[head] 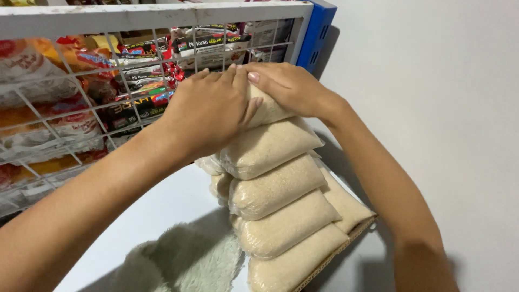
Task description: Wiping individual bags of rice with a cloth and stacking them neatly on a shelf.
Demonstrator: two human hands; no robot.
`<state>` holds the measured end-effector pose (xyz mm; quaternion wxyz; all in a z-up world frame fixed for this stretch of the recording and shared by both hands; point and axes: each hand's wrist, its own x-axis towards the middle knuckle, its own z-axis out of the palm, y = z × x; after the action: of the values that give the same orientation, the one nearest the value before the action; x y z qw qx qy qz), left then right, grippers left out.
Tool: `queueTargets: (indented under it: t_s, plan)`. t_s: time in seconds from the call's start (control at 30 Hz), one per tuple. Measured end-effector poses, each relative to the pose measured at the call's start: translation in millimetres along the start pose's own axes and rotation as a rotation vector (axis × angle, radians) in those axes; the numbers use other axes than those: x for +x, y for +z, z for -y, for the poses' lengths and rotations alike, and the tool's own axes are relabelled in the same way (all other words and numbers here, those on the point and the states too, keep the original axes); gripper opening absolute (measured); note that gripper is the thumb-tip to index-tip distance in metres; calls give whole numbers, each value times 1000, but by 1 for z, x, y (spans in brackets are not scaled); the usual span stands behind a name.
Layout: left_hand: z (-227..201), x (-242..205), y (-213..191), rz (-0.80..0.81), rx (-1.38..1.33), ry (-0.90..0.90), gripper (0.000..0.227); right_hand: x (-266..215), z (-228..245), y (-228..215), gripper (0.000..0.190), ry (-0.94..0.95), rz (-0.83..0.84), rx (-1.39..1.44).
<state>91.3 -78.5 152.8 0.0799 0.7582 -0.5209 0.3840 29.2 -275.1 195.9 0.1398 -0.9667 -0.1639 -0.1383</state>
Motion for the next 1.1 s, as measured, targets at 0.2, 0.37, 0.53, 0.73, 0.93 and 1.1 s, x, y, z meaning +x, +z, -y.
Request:
queueTargets:
  t_s: [0.2,0.37,0.53,0.73,0.93,1.1]
  plan:
    - [-5,10,-24,291,-72,-43,77,-6,10,4,62,80,-66,-62]
    - [-3,5,-14,224,-122,-25,69,-18,10,15,51,25,-277,-180]
    - [1,9,-19,269,-234,-39,76,-47,58,26,35,-176,-716,-86]
    - [-7,15,-25,346,-8,-47,85,-126,197,111,37,-513,-253,-268]
    - [10,19,-91,748,-248,-20,94,-140,215,152,64,-134,545,209]
    - [53,-22,-67,380,-371,-75,53,-170,196,136,55,-217,134,581]
